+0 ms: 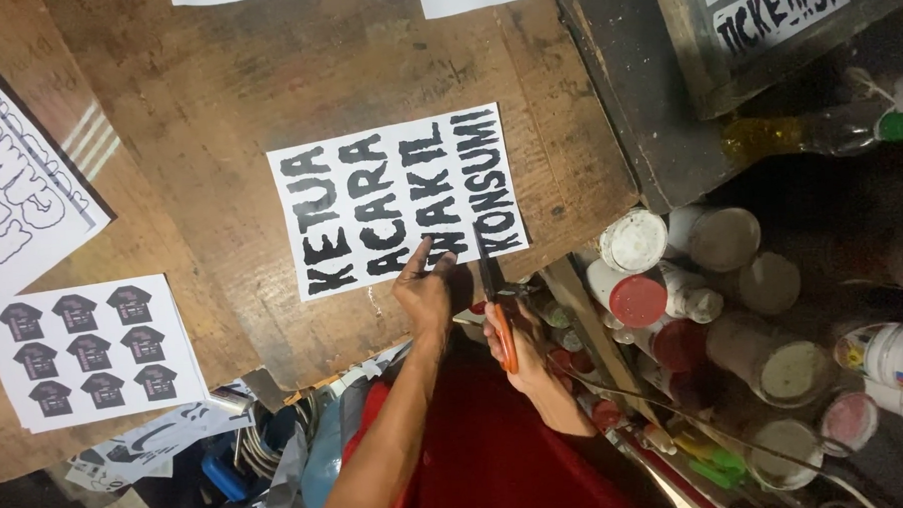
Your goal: The person uses scissors to cut out printed words from a sheet of paper on a wooden table. They separate the words 'KETUA', 'ACARA', and 'WAKIL' and place them on a nearby surface. The person then picks up another sheet of paper with printed text.
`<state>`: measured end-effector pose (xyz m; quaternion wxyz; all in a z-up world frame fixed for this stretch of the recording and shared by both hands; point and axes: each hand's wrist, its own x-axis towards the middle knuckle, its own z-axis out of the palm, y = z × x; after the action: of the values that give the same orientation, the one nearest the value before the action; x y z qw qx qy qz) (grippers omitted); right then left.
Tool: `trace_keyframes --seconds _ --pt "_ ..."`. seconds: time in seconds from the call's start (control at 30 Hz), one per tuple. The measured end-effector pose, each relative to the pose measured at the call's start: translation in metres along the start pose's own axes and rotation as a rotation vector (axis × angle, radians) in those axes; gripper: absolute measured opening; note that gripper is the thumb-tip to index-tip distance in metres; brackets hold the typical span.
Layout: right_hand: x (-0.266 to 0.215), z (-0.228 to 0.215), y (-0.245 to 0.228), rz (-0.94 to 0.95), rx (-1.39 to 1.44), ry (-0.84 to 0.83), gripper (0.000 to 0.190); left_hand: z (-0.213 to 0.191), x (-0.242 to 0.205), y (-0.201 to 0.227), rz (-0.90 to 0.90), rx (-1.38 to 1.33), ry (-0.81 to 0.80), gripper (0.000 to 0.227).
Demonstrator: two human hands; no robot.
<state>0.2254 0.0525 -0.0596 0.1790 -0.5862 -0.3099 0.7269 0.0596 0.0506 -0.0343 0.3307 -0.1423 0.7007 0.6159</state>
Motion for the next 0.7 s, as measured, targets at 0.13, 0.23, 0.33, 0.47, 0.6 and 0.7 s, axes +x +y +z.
trace_keyframes --seconds 0.13,0.23,0.33,0.47,0.6,0.7 --pt "-0.011 0.009 -0.011 -0.034 -0.02 0.007 0.027 -0.004 0.002 0.002 -0.02 -0.019 -0.002 0.052" --pt "-0.009 0.009 -0.012 -0.019 -0.028 0.009 0.03 -0.007 0.001 0.005 -0.027 -0.006 -0.011 0.053" --pt "0.001 0.006 -0.008 -0.041 -0.001 0.017 0.027 -0.005 -0.003 0.006 -0.033 -0.013 -0.024 0.056" --pt "0.0 0.011 -0.015 -0.027 0.003 0.011 0.027 -0.007 -0.008 0.014 -0.054 -0.004 -0.028 0.057" --pt "-0.005 0.015 -0.019 -0.036 -0.018 0.035 0.027 -0.007 -0.004 0.006 -0.067 -0.019 -0.023 0.058" --pt "-0.008 0.027 -0.038 -0.02 -0.008 0.032 0.027 -0.008 -0.007 0.007 -0.082 0.012 -0.039 0.057"
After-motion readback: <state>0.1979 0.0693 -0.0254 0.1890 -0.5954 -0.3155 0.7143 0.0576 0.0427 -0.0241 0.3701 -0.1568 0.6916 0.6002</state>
